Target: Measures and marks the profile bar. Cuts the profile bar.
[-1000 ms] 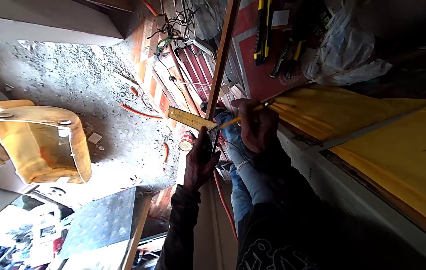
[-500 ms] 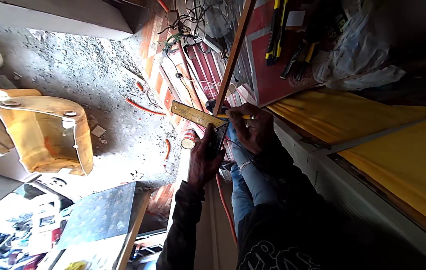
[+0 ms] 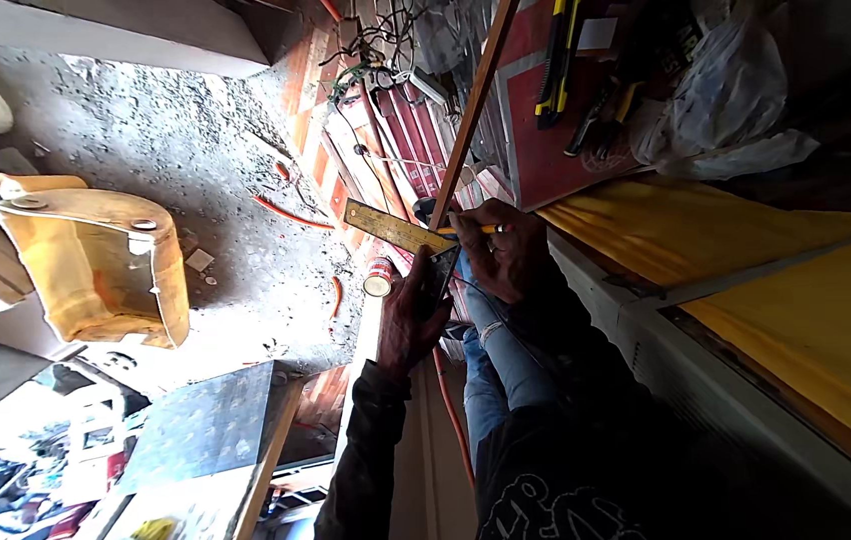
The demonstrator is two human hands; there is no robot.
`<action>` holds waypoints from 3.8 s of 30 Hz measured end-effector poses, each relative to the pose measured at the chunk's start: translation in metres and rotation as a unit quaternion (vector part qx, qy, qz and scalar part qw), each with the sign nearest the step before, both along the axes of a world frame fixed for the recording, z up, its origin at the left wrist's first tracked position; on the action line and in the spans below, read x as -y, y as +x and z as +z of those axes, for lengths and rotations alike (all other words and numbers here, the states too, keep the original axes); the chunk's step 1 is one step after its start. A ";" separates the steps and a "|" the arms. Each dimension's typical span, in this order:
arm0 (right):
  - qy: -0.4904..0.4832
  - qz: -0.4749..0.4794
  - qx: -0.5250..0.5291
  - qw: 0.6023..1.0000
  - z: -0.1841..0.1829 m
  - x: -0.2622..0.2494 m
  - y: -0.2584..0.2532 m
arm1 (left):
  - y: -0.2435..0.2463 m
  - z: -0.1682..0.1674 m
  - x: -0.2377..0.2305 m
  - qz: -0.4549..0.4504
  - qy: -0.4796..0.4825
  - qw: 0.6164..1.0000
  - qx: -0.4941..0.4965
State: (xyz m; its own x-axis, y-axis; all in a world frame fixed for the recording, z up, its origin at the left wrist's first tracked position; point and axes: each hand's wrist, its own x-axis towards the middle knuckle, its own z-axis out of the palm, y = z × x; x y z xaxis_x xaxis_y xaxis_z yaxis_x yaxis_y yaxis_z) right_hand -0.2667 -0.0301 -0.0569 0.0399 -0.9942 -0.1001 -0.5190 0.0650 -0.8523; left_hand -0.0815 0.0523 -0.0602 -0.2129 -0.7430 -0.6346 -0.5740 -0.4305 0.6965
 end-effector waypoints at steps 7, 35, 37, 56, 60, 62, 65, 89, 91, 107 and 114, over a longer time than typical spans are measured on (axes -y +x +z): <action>0.008 0.016 -0.013 1.000 0.009 0.010 -0.007 | -0.001 0.001 0.002 0.004 0.000 1.000 0.001; 0.347 -0.116 0.057 0.929 0.007 -0.050 0.017 | -0.008 0.003 0.006 -0.011 -0.023 1.000 0.002; 0.347 -0.121 0.067 0.927 0.009 -0.051 0.019 | -0.007 0.003 0.007 -0.007 -0.004 1.000 -0.010; 0.334 -0.156 0.115 0.922 0.011 -0.057 0.030 | 0.003 0.001 0.010 0.007 0.034 0.999 -0.031; 0.332 -0.154 0.111 0.924 0.012 -0.056 0.029 | 0.003 0.001 0.011 0.002 0.027 0.999 -0.022; 0.335 -0.153 0.105 0.924 0.012 -0.055 0.029 | 0.003 0.000 0.011 0.003 0.024 0.999 -0.025; 0.342 -0.154 0.105 0.921 0.012 -0.054 0.029 | 0.004 -0.001 0.011 0.000 0.020 0.999 -0.025; 0.065 -0.088 0.071 0.991 0.005 -0.014 -0.016 | 0.003 -0.003 0.009 -0.043 -0.011 0.995 0.086; 0.060 -0.050 0.048 0.996 0.002 -0.014 -0.012 | 0.003 -0.001 0.011 -0.051 -0.012 0.994 0.095; 0.000 -0.017 0.060 0.998 -0.006 -0.003 0.004 | 0.004 0.004 0.014 -0.058 -0.016 0.992 0.109; 0.020 0.011 0.023 0.999 -0.009 -0.002 0.007 | 0.004 0.006 0.016 -0.060 -0.007 0.992 0.111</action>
State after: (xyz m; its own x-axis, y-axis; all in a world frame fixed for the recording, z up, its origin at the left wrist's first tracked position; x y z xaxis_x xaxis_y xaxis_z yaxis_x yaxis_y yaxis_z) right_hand -0.2600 -0.0282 -0.0663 0.0681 -0.9881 -0.1381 -0.4805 0.0889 -0.8725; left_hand -0.0772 0.0366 -0.0545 -0.1576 -0.7300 -0.6650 -0.7603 -0.3400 0.5534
